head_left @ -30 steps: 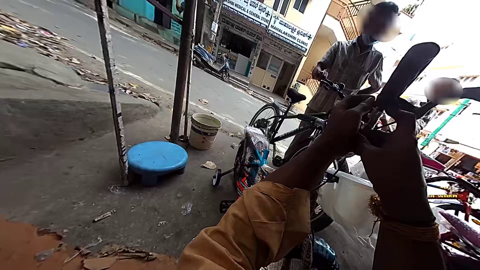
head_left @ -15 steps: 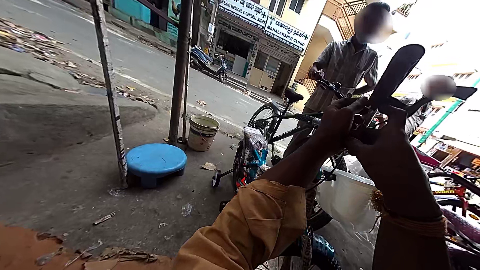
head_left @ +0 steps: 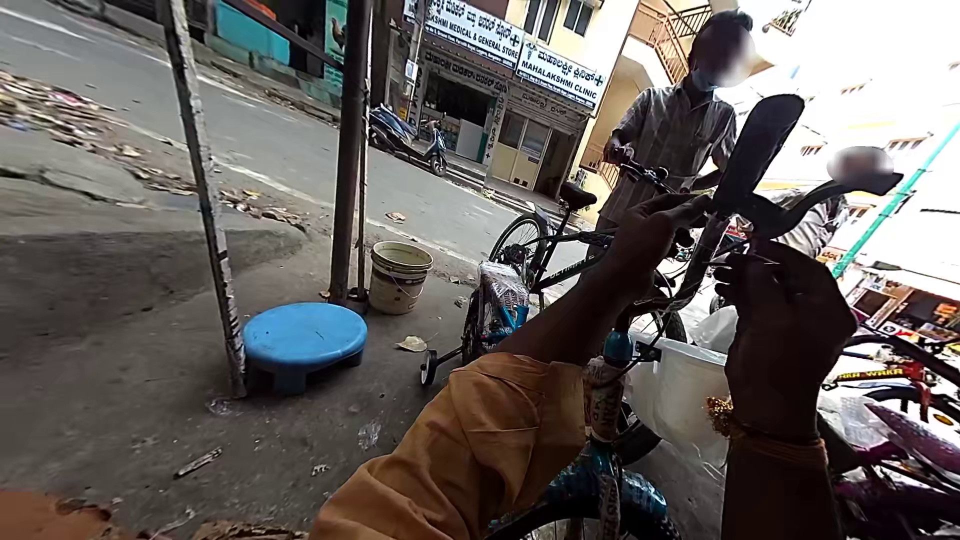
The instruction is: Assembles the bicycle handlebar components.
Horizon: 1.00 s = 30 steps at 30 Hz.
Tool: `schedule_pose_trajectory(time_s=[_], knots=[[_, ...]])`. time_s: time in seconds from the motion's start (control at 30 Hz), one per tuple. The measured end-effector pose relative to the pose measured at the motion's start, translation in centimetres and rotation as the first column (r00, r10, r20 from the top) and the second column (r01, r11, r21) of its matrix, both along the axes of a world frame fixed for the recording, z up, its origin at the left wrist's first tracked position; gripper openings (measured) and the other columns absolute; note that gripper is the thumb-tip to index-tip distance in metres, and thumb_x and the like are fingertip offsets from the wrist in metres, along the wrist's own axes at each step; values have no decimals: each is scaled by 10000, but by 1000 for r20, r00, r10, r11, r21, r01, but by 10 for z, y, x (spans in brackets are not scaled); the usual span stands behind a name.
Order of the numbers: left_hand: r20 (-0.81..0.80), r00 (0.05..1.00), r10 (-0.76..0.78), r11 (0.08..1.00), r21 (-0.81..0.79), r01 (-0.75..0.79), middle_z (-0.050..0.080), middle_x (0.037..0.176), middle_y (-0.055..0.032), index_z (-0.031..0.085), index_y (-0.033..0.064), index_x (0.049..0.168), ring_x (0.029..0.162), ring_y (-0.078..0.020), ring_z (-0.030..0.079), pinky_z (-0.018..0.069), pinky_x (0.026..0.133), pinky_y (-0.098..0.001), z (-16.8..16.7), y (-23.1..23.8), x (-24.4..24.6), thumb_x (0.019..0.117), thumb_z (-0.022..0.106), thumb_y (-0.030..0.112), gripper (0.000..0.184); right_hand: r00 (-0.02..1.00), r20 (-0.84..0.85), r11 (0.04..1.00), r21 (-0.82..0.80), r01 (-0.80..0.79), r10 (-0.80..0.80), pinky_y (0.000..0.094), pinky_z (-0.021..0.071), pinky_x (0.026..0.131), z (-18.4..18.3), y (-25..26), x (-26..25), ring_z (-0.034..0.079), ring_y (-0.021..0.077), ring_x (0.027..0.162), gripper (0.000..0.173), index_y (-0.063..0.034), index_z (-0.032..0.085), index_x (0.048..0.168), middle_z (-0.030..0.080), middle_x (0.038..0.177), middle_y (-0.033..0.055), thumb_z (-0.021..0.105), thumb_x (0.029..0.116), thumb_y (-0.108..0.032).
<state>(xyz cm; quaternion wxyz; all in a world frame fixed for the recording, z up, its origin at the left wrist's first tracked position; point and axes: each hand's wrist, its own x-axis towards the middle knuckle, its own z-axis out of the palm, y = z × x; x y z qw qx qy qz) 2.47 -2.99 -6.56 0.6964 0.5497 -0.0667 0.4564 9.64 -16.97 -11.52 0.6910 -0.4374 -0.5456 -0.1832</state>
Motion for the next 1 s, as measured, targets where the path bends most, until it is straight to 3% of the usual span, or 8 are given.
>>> schedule_pose_trajectory(time_s=[0.13,0.3,0.4,0.57,0.7,0.83,1.0], knots=[[14,999,-29,999,-16,29,672,940,-75,682,25,1202,679,-101,576,459,564,-217,-1,1,2,1047,596,215,260,999,-45,991,132,30,-24,351,628,844,9,2,7,724,161,938,258,-8,624,1268,710,1131,58,490,1088,-135],[22,999,-33,999,-13,33,660,939,-75,680,22,1210,684,-110,574,476,582,-227,-1,2,2,1048,592,203,258,981,59,963,209,168,-184,305,618,747,11,8,10,690,106,823,195,-13,673,1185,702,987,18,615,1024,-106],[16,1000,-27,1000,-15,27,668,928,-70,686,26,1195,679,-100,580,478,580,-219,0,2,1,1042,603,200,245,963,50,942,229,248,-265,313,627,734,12,11,10,694,115,808,194,-7,652,1163,691,986,33,653,1007,-124],[-3,1000,-13,1000,-5,13,666,916,-66,705,28,1165,709,-107,584,492,619,-232,2,4,-2,1025,635,196,229,963,24,928,275,250,-267,361,637,685,13,16,13,694,147,766,223,-25,587,1152,664,951,36,681,992,-150],[12,999,-33,999,18,33,673,896,-71,701,21,1146,662,-103,577,480,570,-222,2,9,-2,1012,654,183,216,970,6,926,300,231,-244,356,628,688,15,18,9,684,137,757,199,-26,587,1115,661,917,20,691,973,-119],[29,997,-72,997,39,71,670,918,-70,701,21,1130,746,-122,603,526,682,-261,1,13,-1,1015,648,164,190,988,-34,927,343,150,-147,362,642,665,18,21,9,693,154,729,188,-46,568,1069,657,892,14,709,949,-75],[84,987,-138,990,51,134,680,943,-79,692,0,1134,730,-107,616,525,636,-234,-1,19,3,1007,649,116,177,975,-59,910,350,220,-213,353,648,679,21,20,1,714,146,747,171,-37,599,1043,682,880,9,726,936,-75]])
